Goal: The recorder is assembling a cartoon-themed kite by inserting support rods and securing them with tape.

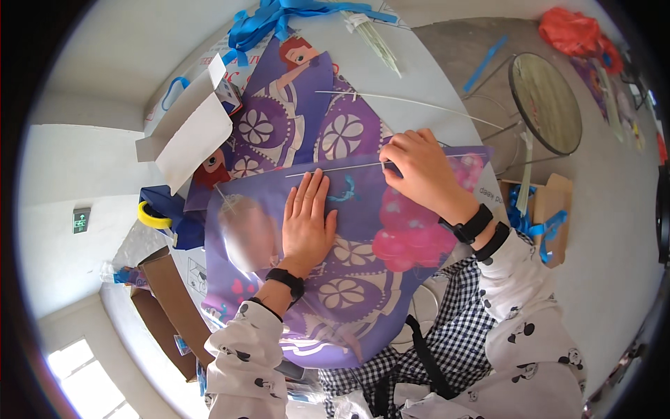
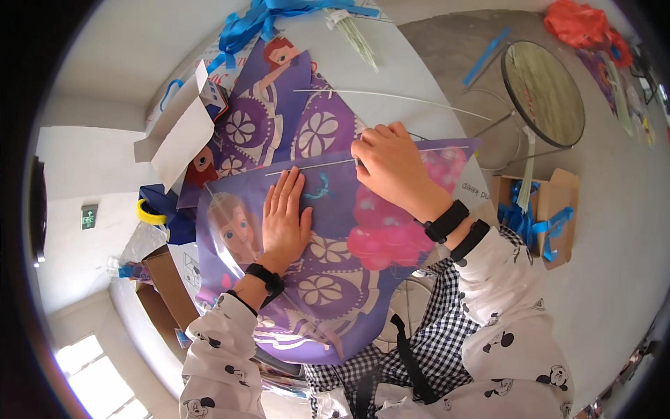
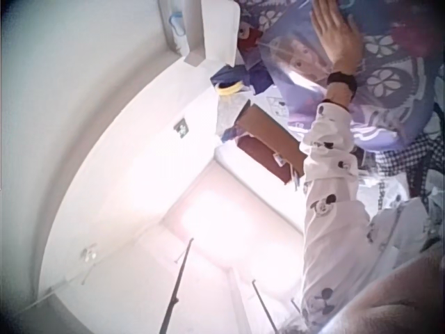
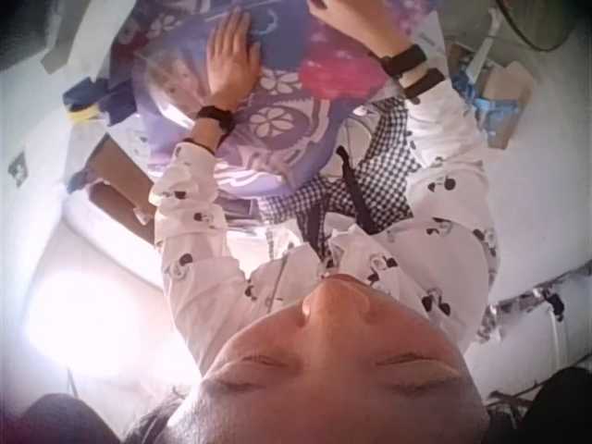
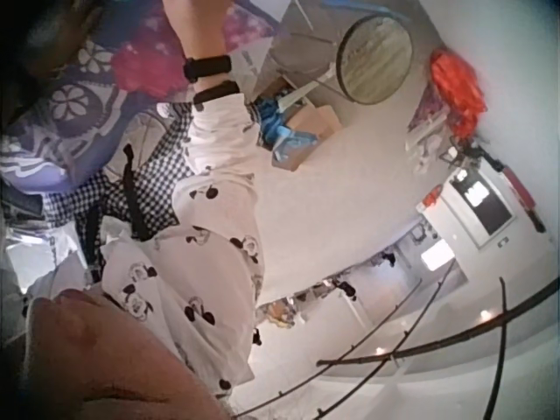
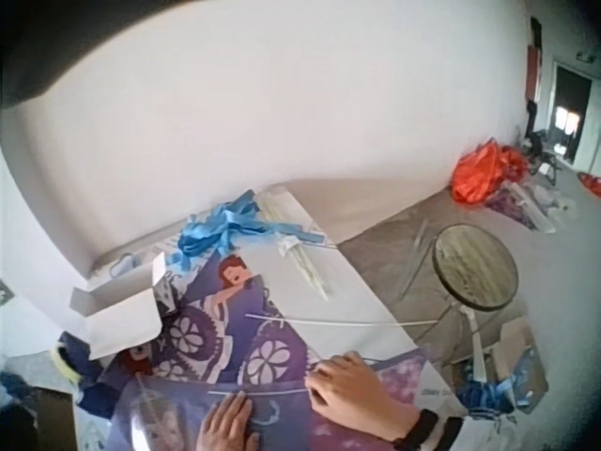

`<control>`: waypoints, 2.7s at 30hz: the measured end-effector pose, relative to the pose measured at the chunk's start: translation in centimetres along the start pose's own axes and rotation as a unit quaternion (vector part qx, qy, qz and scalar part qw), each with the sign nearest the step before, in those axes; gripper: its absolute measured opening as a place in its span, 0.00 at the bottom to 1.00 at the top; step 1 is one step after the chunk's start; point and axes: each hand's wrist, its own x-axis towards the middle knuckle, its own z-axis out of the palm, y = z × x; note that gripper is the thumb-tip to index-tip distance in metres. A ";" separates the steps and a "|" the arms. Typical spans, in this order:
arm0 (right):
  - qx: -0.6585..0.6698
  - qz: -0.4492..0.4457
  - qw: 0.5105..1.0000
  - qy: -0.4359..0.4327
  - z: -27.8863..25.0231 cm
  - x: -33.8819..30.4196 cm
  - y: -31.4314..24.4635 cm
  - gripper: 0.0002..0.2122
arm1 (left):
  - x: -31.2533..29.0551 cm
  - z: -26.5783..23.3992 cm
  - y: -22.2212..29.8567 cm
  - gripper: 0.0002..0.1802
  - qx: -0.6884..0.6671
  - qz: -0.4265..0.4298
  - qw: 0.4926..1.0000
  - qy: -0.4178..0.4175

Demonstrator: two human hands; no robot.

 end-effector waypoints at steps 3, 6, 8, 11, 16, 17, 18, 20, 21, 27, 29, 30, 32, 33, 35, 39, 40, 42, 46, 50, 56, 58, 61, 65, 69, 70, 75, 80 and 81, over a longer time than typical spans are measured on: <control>0.002 0.002 1.000 0.006 0.0 0.0 0.1 0.06 | 0.1 0.0 0.2 0.30 -0.012 -0.002 1.000 -0.001; -0.006 -0.003 1.000 0.016 0.5 -0.2 0.2 0.06 | 0.0 0.3 0.1 0.31 -0.017 0.002 1.000 0.001; -0.011 -0.004 1.000 0.021 0.9 -0.2 0.2 0.06 | -0.1 0.2 0.0 0.31 -0.001 -0.005 1.000 -0.002; -0.007 -0.005 0.999 0.031 0.8 -0.2 0.3 0.06 | 0.0 0.0 0.2 0.30 0.004 -0.002 1.000 0.003; -0.008 -0.004 0.999 0.036 0.8 -0.3 0.3 0.06 | -0.1 0.3 0.1 0.30 0.013 -0.002 1.000 0.005; -0.010 -0.005 0.999 0.037 0.8 -0.4 0.3 0.06 | -0.1 0.3 0.1 0.30 0.013 -0.001 1.000 0.005; -0.008 -0.005 0.999 0.037 0.8 -0.3 0.3 0.06 | -0.1 0.3 0.1 0.30 0.013 0.000 1.000 0.004; -0.011 0.001 0.999 0.031 0.8 -0.4 0.4 0.05 | 0.0 0.2 0.2 0.30 0.015 0.001 1.000 0.003; -0.008 0.000 0.999 0.031 0.8 -0.4 0.4 0.05 | 0.0 0.2 0.2 0.31 0.012 0.001 1.000 0.001; -0.001 -0.006 1.000 0.029 0.9 -0.2 0.1 0.05 | -0.2 0.1 -0.1 0.32 -0.025 0.001 1.000 0.008; -0.003 -0.002 1.000 0.011 0.3 -0.2 0.0 0.08 | -0.1 0.4 -0.3 0.31 -0.024 0.008 0.999 0.019; 0.009 -0.011 1.000 0.020 -0.3 0.1 -0.2 0.08 | -0.1 0.0 -0.3 0.31 -0.008 0.000 1.000 0.021; 0.004 -0.015 0.999 0.033 -0.6 0.2 -0.6 0.12 | -0.5 0.0 -0.7 0.33 -0.107 -0.005 0.993 0.038; 0.013 -0.022 0.999 0.038 -1.0 0.2 -0.6 0.12 | -0.4 -0.2 -0.6 0.33 -0.098 -0.011 0.994 0.040; 0.026 -0.031 0.999 0.033 -1.3 0.5 -1.3 0.16 | -0.9 -2.0 -0.9 0.34 -0.168 -0.001 0.984 0.053; 0.034 -0.041 0.998 0.037 -1.4 0.3 -1.9 0.17 | -3.9 -6.8 -0.4 0.29 -0.239 -0.069 0.968 -0.039; 0.030 -0.034 0.999 0.024 -1.6 0.2 -1.9 0.17 | -4.6 -8.8 -0.1 0.29 -0.235 -0.077 0.968 -0.031; 0.034 -0.041 0.998 0.016 -2.5 0.0 -2.5 0.18 | -7.2 -13.8 -0.2 0.28 -0.327 -0.193 0.878 -0.292; 0.164 -0.001 0.982 -0.093 -7.1 0.4 -7.1 0.17 | -14.2 -20.3 -2.9 0.23 -0.391 -0.199 0.838 -0.326; 0.363 0.013 0.880 -0.306 -10.7 4.1 -15.7 0.15 | -22.0 -24.4 -7.7 0.17 -0.478 -0.314 0.789 -0.225; 0.466 -0.048 0.851 -0.238 1.7 11.7 -25.3 0.15 | -28.4 -20.9 -11.6 0.14 -0.433 -0.349 0.821 -0.124; 0.404 -0.069 0.904 -0.124 8.9 14.3 -26.8 0.15 | -30.0 -20.7 -10.6 0.16 -0.406 -0.323 0.832 -0.196; 0.306 -0.044 0.948 -0.073 15.8 17.7 -28.3 0.13 | -34.2 -21.3 -8.6 0.28 -0.347 -0.369 0.800 -0.322; 0.238 0.028 0.961 -0.139 18.3 18.9 -29.7 0.15 | -37.4 -25.7 -8.7 0.28 -0.382 -0.395 0.785 -0.286; 0.350 0.085 0.918 -0.168 20.5 20.0 -29.6 0.13 | -30.8 -27.5 -11.7 0.23 -0.432 -0.351 0.818 -0.145; 0.423 0.148 0.865 -0.225 20.9 20.4 -29.3 0.13 | -28.3 -25.9 -12.9 0.22 -0.477 -0.344 0.803 -0.099; 0.504 0.287 0.782 -0.229 19.8 19.9 -31.3 0.08 | -17.8 -17.0 -16.9 0.22 -0.669 -0.352 0.654 0.039; 0.552 0.338 0.733 -0.208 19.9 19.5 -32.3 0.09 | -14.5 -11.8 -19.1 0.20 -0.768 -0.316 0.543 0.120; 0.475 0.312 0.798 -0.199 20.1 19.5 -32.1 0.10 | -14.2 -11.5 -19.0 0.19 -0.787 -0.312 0.515 0.136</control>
